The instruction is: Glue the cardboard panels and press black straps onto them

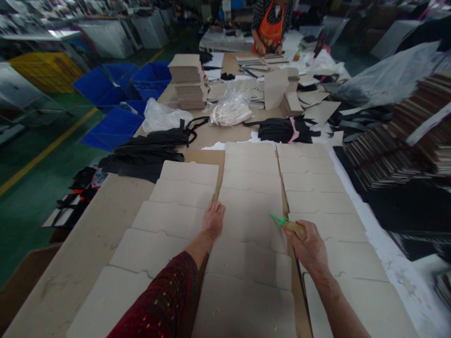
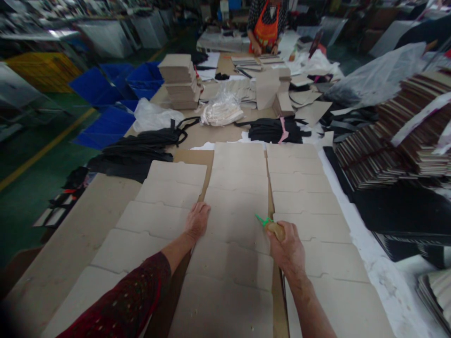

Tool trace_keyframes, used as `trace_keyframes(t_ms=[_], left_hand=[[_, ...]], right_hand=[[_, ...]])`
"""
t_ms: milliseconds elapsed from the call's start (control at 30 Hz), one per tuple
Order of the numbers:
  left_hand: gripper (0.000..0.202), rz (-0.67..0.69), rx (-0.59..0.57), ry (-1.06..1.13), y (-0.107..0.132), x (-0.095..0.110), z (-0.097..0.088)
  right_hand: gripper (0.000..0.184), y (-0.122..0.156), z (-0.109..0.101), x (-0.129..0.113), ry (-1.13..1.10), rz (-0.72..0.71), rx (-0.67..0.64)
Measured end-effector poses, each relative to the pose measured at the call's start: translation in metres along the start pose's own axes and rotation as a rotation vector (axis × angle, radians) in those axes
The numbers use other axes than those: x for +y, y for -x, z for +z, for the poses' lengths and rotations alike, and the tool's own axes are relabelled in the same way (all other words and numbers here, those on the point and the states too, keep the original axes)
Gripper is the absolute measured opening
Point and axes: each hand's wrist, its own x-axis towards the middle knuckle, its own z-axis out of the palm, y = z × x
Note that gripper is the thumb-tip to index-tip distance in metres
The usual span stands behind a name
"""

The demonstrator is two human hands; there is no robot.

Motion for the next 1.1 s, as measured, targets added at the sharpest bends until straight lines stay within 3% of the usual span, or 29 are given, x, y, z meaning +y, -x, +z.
trace_keyframes(t_ms=[200,333,400,533,700,1100], left_hand=[[0.029,0.011,0.02,-0.007,0.001,0.0,0.002],[0.028,0.035,0.041,-0.018,0.002,-0.003,0.004],[0.031,0.062,0.053,-0.019,0.003,-0.004,0.005],[0.043,0.114,0.083,-0.013,0.005,-0.007,0.008],[0.044,0.118,0.135,0.001,0.006,-0.01,0.017],[0.046,0.093,0.198,0.01,0.007,-0.012,0.023]], right_hand=[[0.048,0.0,0.016,-0.002,-0.201,0.102,-0.046],[0.066,-0.003,0.037,-0.027,-0.642,0.372,-0.03],[0.069,-0.003,0.048,-0.039,-0.791,0.4,-0.052],[0.056,-0.003,0.067,-0.056,-0.566,0.17,-0.163],[0.04,-0.004,0.083,-0.07,-0.329,-0.106,-0.162],[0.026,-0.012,0.091,-0.093,-0.166,-0.316,-0.206]])
